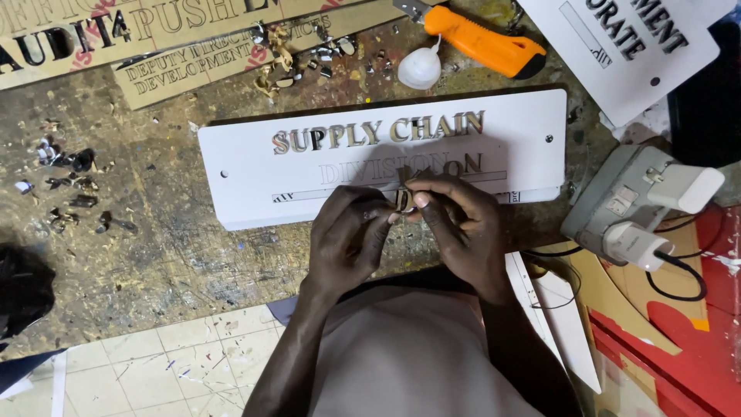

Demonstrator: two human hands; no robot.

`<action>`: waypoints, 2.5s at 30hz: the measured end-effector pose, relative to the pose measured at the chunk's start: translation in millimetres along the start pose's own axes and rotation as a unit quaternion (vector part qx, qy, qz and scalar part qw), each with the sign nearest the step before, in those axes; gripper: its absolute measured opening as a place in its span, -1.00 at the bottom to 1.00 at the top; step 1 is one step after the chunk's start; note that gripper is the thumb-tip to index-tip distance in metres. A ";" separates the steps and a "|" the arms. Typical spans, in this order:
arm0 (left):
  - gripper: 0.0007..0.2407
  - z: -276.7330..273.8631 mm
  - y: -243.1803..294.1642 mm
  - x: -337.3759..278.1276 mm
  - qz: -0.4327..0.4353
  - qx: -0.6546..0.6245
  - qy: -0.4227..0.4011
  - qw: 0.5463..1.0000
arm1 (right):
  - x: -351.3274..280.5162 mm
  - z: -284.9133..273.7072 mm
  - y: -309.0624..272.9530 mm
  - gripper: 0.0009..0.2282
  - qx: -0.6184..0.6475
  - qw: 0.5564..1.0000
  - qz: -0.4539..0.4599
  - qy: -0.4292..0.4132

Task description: Applying glue to individual letters and precisely placing them onto a sign board.

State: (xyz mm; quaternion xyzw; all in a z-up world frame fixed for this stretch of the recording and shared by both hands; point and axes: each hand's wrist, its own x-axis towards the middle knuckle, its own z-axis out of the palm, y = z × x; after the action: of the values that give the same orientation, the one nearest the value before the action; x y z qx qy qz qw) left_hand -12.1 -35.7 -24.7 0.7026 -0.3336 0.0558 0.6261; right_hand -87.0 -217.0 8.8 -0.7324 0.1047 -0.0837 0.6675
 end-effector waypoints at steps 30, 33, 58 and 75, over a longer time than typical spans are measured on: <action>-0.90 -4.2 1.9 -1.8 -0.109 -0.171 -0.017 0.979 | 1.1 -14.4 17.3 -0.71 0.040 0.998 0.002 -0.058; -0.90 -4.8 5.5 3.3 -0.102 -0.147 -0.007 0.984 | 2.0 -13.8 17.4 -0.71 0.051 0.998 0.002 -0.047; -0.89 0.7 3.9 2.8 -0.097 -0.134 0.009 0.986 | 2.7 -11.7 16.6 -0.75 0.044 0.997 0.027 -0.064; -0.87 3.1 -16.1 -12.1 -0.033 -0.023 0.028 0.999 | 2.4 -1.4 26.0 -0.72 0.089 0.993 0.072 -0.035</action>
State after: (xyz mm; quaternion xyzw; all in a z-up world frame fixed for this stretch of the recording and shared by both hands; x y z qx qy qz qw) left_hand -13.8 -33.8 -44.9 0.6963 -0.2941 0.0471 0.6530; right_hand -86.1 -221.2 -17.0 -0.6627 0.1261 -0.0188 0.7379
